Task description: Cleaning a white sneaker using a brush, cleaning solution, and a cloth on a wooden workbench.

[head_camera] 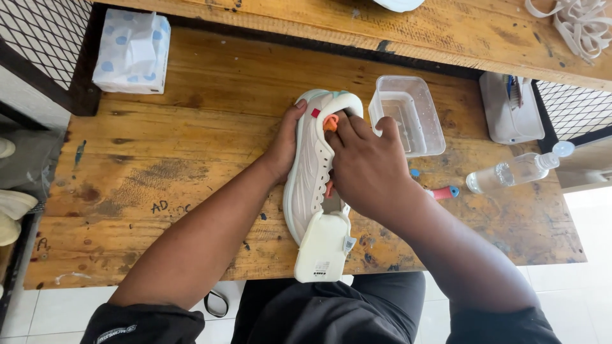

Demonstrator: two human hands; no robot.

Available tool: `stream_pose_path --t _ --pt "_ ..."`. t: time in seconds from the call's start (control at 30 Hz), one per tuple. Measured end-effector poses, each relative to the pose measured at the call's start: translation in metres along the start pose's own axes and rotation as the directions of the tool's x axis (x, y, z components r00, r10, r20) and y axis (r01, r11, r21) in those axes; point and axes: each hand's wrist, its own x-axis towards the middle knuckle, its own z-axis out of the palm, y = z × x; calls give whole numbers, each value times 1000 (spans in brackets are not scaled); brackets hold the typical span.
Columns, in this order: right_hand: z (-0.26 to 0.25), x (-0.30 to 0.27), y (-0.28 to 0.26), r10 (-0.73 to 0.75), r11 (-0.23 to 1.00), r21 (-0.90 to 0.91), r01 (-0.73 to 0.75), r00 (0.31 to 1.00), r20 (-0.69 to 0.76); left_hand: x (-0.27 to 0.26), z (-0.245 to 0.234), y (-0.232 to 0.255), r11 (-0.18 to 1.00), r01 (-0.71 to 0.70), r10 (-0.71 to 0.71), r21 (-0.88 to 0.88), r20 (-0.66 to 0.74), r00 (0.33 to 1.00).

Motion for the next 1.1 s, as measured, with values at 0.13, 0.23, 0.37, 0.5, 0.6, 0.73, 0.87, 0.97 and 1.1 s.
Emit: stream_pose_path --t 0.13,0.23,0.37,0.5,0.6,0.73,0.87,0.97,1.1 --pt "5 11 1 -5 999 -32 11 983 185 -15 15 7 1000 -10 10 -2 5 1000" --pt "-8 17 1 -46 998 -39 56 972 232 7 0 -4 1000 -12 12 -14 0 1000" --pt "2 18 2 -64 997 -29 68 990 128 4 0 -6 1000 -1 1 9 12 1000" --pt "-2 16 1 -61 998 8 61 994 96 9 -6 -10 1000 5 -5 17 1 1000" --pt "-10 14 -1 -97 994 61 95 995 17 13 -8 -11 1000 7 -7 4 3 1000" --pt "-10 -1 -11 -183 963 163 214 965 -186 27 -21 -16 1000 -8 8 7 36 999" --pt "-17 -14 -15 -137 923 245 297 848 -511 12 -19 -18 1000 -11 10 15 21 1000" --pt "-24 -31 -23 -7 973 188 136 828 -561 -19 6 -3 999 22 -22 -32 -18 1000" --pt "-31 -51 -26 -93 912 293 288 839 -536 -21 12 6 999 -44 43 -21 -30 999"
